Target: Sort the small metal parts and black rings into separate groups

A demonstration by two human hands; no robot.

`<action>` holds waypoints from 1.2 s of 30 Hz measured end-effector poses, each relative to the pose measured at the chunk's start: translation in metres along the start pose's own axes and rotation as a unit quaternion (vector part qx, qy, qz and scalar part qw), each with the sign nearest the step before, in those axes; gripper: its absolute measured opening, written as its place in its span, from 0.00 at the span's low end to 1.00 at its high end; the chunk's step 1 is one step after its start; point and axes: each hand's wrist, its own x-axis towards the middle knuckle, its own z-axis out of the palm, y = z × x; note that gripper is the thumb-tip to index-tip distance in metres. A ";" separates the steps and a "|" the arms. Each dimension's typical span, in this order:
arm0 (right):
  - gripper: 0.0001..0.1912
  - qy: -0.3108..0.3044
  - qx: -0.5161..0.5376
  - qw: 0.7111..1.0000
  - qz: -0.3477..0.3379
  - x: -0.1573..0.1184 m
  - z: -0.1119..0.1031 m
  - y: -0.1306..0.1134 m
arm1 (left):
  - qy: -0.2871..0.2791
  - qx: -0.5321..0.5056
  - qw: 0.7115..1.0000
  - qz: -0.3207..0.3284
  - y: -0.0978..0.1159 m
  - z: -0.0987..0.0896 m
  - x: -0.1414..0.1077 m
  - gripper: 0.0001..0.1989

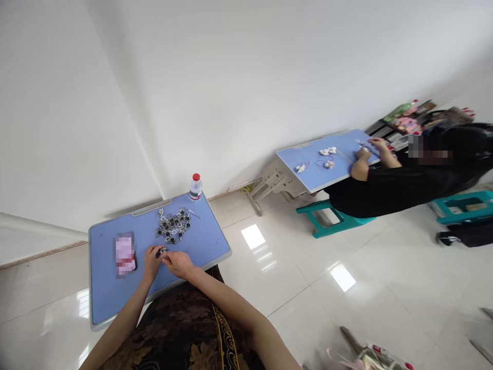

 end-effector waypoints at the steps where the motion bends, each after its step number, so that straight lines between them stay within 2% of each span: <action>1: 0.12 0.008 0.003 1.000 0.001 0.001 -0.001 0.001 | 0.001 0.003 1.000 0.002 -0.001 0.001 0.000 0.09; 7: 0.12 0.076 0.040 0.996 -0.006 0.007 -0.005 0.009 | 0.003 0.033 0.999 -0.014 0.001 0.004 -0.003 0.11; 16: 0.07 0.070 0.066 0.995 -0.027 0.014 -0.011 0.016 | -0.029 0.051 0.997 -0.058 0.010 0.006 -0.008 0.11; 21: 0.07 0.099 0.106 0.988 -0.055 0.019 -0.014 0.020 | -0.013 0.029 0.998 -0.061 0.010 0.006 -0.009 0.15; 25: 0.06 0.129 0.168 0.977 -0.038 0.026 -0.017 0.028 | -0.003 0.017 0.996 -0.086 0.012 0.007 -0.008 0.13; 31: 0.07 0.178 0.277 0.944 0.039 0.036 -0.024 0.045 | -0.007 0.022 0.997 -0.080 0.022 0.006 -0.008 0.08; 36: 0.08 0.144 0.298 0.943 0.021 0.042 -0.023 0.052 | -0.014 0.021 0.994 -0.104 0.028 0.007 -0.004 0.08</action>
